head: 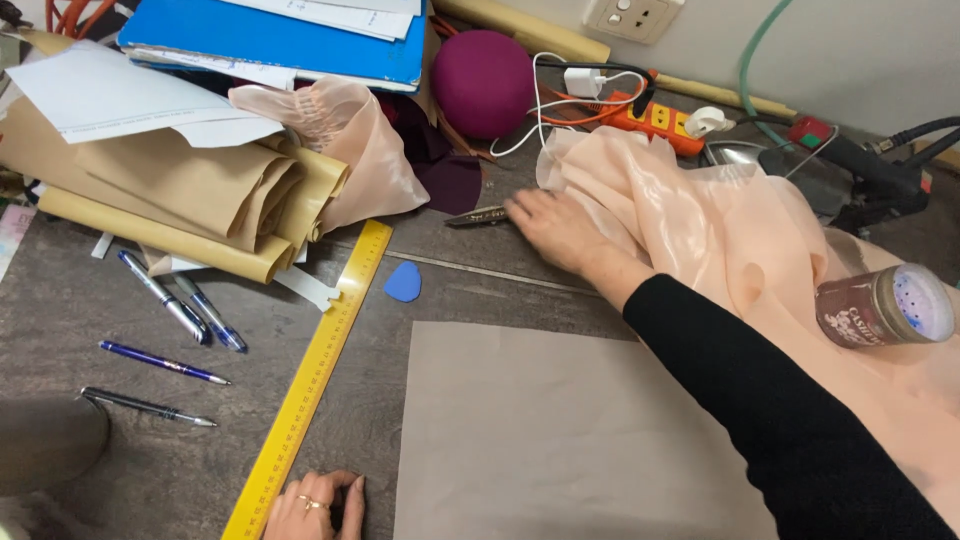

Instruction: The person measures a piece of light-colored fabric on a table using a yellow ruler and a blue chalk marker. They then use scissors to cut the fabric along the marked lines.

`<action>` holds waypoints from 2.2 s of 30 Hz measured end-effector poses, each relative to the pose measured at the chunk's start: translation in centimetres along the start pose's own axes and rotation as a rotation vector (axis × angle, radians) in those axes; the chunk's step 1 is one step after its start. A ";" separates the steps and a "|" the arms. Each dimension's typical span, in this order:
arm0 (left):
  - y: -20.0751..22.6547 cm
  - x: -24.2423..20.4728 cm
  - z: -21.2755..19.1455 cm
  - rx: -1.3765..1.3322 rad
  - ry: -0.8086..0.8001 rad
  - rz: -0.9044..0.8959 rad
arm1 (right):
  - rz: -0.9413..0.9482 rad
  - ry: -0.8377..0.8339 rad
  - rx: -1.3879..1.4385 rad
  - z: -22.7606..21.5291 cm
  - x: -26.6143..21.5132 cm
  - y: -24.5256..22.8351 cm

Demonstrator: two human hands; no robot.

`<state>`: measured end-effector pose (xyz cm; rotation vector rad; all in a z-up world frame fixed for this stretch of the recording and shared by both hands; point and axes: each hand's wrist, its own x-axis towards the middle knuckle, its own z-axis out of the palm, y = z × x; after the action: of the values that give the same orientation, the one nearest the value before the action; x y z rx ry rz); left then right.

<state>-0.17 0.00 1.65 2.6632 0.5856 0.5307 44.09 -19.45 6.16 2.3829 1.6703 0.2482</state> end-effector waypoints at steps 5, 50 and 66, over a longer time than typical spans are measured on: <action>-0.4 0.2 -0.3 -0.039 -0.048 0.057 | 0.092 -0.057 -0.185 -0.4 -0.2 1.1; 22.4 -0.8 -2.1 -1.083 -1.092 -0.409 | 0.954 0.184 1.409 -16.8 -31.0 -24.5; 32.0 -7.7 1.6 -0.941 -1.467 -0.533 | 1.401 -0.523 1.461 -21.5 -41.9 -32.4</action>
<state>4.33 -31.08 11.53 1.2969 0.3452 -0.9956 -5.10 -46.40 17.43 3.4168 -0.6560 -1.7175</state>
